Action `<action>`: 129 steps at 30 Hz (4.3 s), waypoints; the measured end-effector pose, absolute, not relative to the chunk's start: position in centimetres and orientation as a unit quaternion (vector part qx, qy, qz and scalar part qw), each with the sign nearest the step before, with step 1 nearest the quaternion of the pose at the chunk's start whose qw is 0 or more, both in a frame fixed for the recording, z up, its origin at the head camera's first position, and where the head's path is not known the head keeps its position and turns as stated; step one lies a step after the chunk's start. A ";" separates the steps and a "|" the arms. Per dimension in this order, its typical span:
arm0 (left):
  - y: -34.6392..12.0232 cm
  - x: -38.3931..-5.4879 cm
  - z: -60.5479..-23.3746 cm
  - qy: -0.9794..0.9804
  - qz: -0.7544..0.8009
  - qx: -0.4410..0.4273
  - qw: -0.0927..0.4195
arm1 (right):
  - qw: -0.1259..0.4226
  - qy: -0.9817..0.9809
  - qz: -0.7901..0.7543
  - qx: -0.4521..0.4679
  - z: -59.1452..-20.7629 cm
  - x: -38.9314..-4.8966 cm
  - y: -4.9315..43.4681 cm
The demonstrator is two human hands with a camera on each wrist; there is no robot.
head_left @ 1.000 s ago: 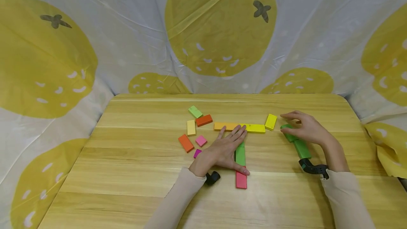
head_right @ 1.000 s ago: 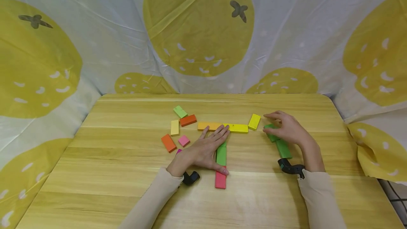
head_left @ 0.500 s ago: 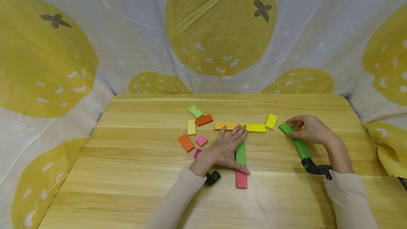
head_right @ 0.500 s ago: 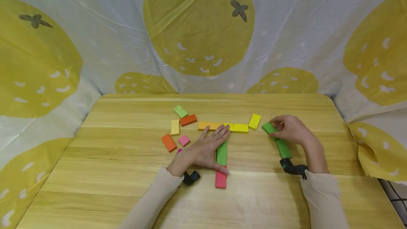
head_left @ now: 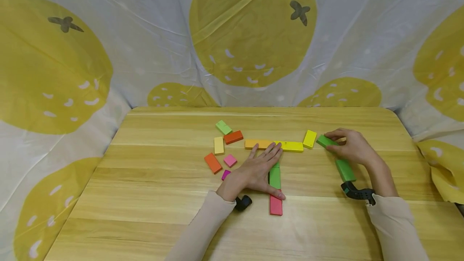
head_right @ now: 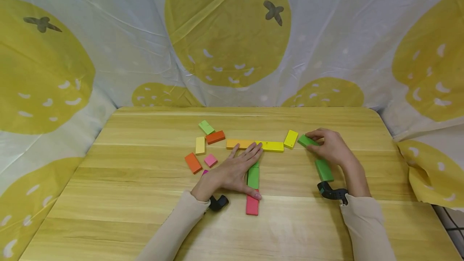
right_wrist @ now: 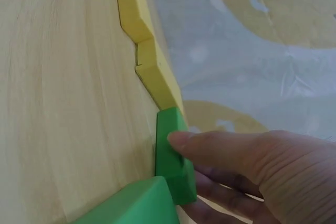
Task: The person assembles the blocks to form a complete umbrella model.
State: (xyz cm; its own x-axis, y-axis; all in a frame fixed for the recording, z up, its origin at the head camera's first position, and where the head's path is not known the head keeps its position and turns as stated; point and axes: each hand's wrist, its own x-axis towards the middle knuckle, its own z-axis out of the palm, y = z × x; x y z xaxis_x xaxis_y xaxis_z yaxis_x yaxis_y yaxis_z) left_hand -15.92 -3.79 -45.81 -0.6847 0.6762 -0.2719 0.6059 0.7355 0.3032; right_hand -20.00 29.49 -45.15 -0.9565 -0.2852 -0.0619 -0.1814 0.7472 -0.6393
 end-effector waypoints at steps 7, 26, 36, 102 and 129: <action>-3.9 -15.9 -45.8 0.912 0.095 0.353 0.184 | 0.061 0.934 -0.330 -0.126 -45.5 -20.1 29.9; -3.9 -15.8 -45.9 0.913 0.098 0.353 0.181 | 0.012 0.936 -0.328 -0.130 -46.1 -20.4 29.9; -3.9 -15.8 -45.8 0.911 0.101 0.353 0.187 | -0.004 0.934 -0.336 -0.121 -46.3 -20.3 29.9; -3.9 -16.0 -46.1 0.912 0.099 0.352 0.185 | 0.060 0.907 -0.404 -0.105 -46.9 -27.1 24.3; -3.9 -15.9 -45.9 0.912 0.100 0.352 0.185 | 0.071 0.896 -0.417 -0.139 -47.1 -27.1 24.1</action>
